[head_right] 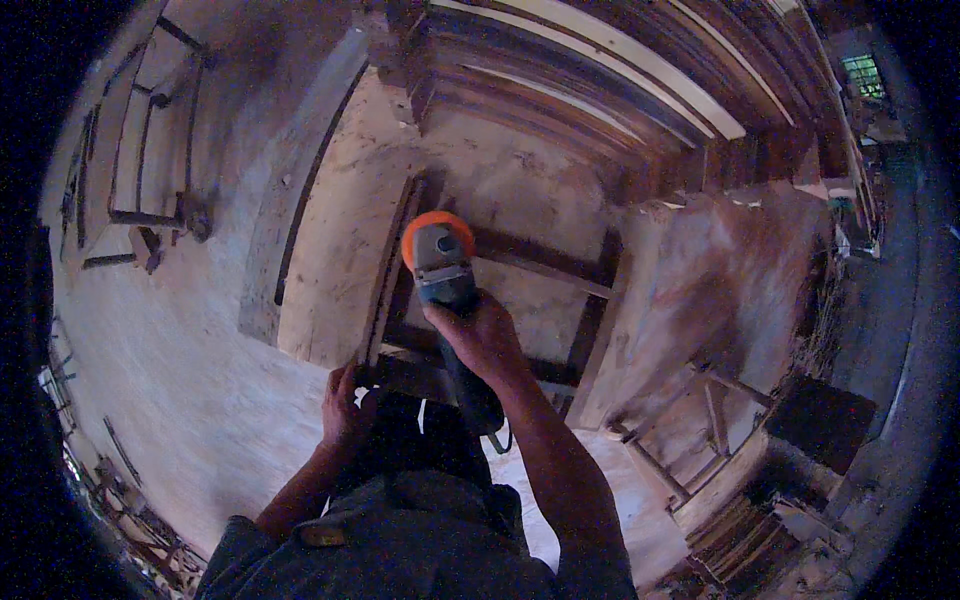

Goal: The person repeatedly picks up wooden frames from a stack, places them on a workbench, and sands their surfaces and edges with an orbital sander. After sanding, the person returns each frame to the stack and repeats the process with the next frame.

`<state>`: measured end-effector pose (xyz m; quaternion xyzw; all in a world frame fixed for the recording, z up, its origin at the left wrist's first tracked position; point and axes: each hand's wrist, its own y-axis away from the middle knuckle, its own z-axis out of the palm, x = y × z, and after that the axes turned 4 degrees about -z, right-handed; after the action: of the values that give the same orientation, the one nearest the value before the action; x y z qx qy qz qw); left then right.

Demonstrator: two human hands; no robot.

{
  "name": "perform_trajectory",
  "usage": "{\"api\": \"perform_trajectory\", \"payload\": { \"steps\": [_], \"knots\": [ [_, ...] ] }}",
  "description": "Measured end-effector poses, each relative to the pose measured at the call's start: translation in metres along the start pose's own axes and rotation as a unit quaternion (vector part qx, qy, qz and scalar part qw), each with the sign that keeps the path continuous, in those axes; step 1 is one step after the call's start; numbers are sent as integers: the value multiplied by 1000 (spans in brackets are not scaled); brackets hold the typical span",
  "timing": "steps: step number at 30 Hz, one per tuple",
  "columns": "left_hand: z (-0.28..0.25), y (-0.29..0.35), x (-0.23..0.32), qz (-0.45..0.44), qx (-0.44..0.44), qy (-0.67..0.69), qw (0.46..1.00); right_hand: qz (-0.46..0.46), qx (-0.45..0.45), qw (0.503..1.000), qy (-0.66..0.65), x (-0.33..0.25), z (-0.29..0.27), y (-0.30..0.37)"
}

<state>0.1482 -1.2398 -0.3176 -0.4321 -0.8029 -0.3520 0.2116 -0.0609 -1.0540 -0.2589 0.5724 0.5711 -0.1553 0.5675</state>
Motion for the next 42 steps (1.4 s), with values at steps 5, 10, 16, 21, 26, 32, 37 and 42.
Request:
{"api": "perform_trajectory", "payload": {
  "steps": [5,10,16,21,26,32,37,42],
  "knots": [
    [8,-1,-16,4,-5,-15,1000,4,-10,998,62,-5,3,-7],
    [6,0,-13,-18,-16,-7,1000,40,28,999,12,-5,3,-8],
    [-6,-4,3,11,-19,-9,1000,-12,31,998,54,-1,7,-14],
    [-6,-1,2,2,-20,-22,1000,39,62,997,11,1,5,-13],
    [-9,13,-19,6,-23,27,999,37,-25,998,43,3,-4,38],
    [-16,25,-48,-72,-23,91,993,17,-120,990,66,20,19,104],
    [-20,28,-61,-22,10,34,999,4,-122,988,90,34,34,115],
    [-18,33,-82,-46,46,34,997,35,-107,989,97,32,28,119]
  ]
}}
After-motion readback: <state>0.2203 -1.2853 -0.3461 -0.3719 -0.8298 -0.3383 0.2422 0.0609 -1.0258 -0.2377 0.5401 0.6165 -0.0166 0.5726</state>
